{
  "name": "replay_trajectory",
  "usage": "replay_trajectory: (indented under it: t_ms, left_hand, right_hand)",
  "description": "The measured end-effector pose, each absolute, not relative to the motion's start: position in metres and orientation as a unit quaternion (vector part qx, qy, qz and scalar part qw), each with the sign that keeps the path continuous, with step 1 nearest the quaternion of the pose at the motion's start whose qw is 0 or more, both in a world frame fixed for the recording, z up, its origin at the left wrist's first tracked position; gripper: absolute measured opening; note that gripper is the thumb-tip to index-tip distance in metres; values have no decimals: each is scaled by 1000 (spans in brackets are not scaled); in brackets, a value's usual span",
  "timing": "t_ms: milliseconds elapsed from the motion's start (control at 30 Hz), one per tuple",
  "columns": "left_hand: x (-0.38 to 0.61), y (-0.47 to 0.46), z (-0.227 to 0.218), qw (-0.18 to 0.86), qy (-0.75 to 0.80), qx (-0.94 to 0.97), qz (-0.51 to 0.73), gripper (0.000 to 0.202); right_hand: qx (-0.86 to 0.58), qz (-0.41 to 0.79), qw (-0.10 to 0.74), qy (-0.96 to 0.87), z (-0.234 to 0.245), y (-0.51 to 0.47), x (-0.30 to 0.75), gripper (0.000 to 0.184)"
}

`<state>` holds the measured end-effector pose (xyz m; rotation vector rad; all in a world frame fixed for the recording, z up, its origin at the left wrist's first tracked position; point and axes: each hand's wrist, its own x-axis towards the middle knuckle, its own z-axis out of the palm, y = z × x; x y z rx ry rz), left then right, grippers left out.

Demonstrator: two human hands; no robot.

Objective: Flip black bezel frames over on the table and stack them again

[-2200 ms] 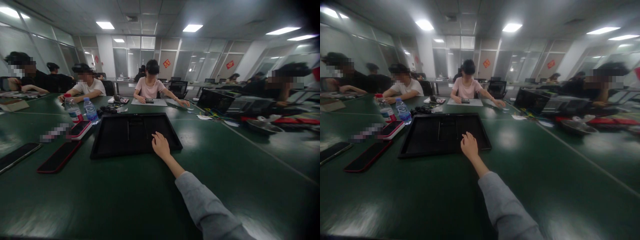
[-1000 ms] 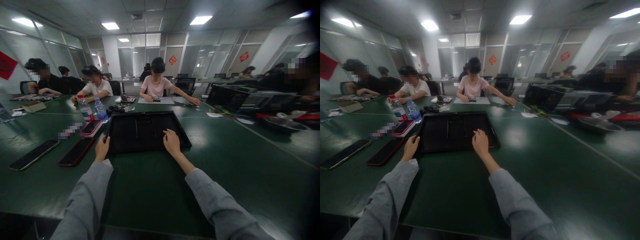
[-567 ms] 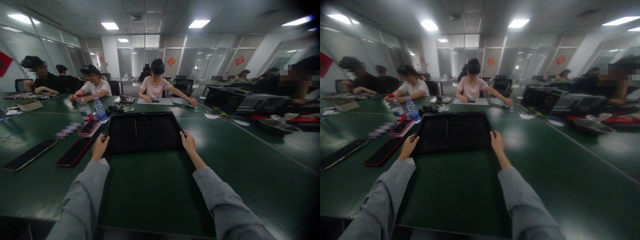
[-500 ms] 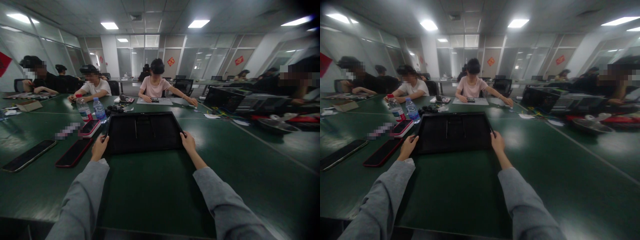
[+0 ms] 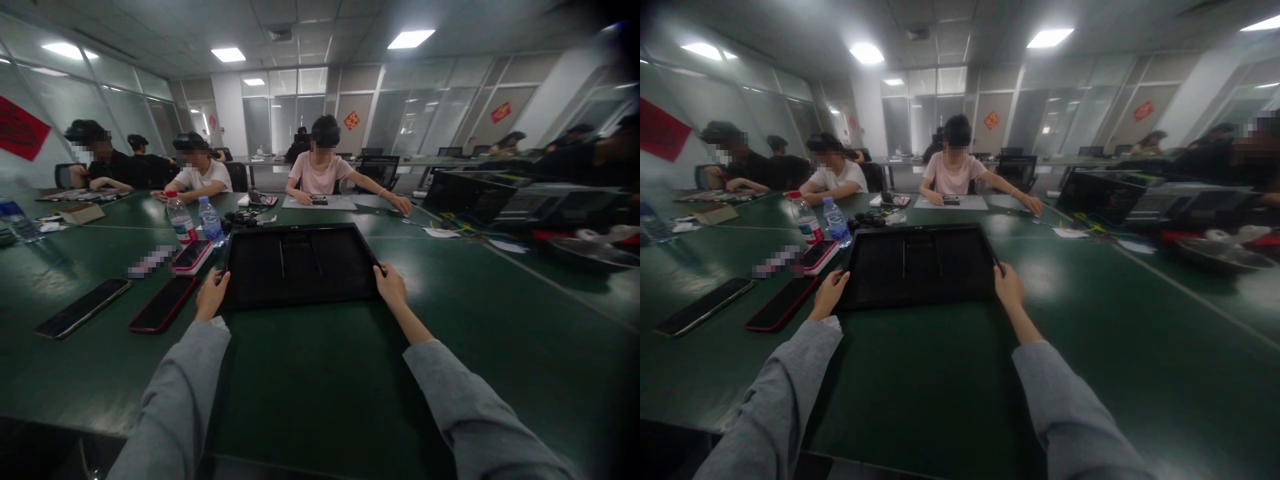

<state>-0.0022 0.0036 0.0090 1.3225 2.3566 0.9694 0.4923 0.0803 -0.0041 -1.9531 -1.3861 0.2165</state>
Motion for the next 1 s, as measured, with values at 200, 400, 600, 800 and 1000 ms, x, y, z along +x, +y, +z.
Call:
replay_trajectory:
  t_ms: [200, 400, 600, 800, 1000]
  left_hand:
    - [-5, 6, 7, 142, 812, 454, 338, 55]
    - [-3, 3, 11, 148, 806, 457, 345, 54]
    - [-3, 5, 10, 142, 803, 460, 352, 54]
    - [-6, 10, 6, 137, 803, 461, 352, 52]
    - [1, 3, 10, 32, 775, 494, 393, 46]
  right_hand:
    - [-761, 90, 353, -537, -4, 81, 493, 49]
    - [-766, 88, 351, -531, -7, 87, 495, 49]
    - [-762, 81, 350, -538, -10, 97, 496, 50]
    - [-758, 85, 344, -548, -13, 100, 499, 52]
    - [-745, 30, 349, -568, -11, 94, 495, 50]
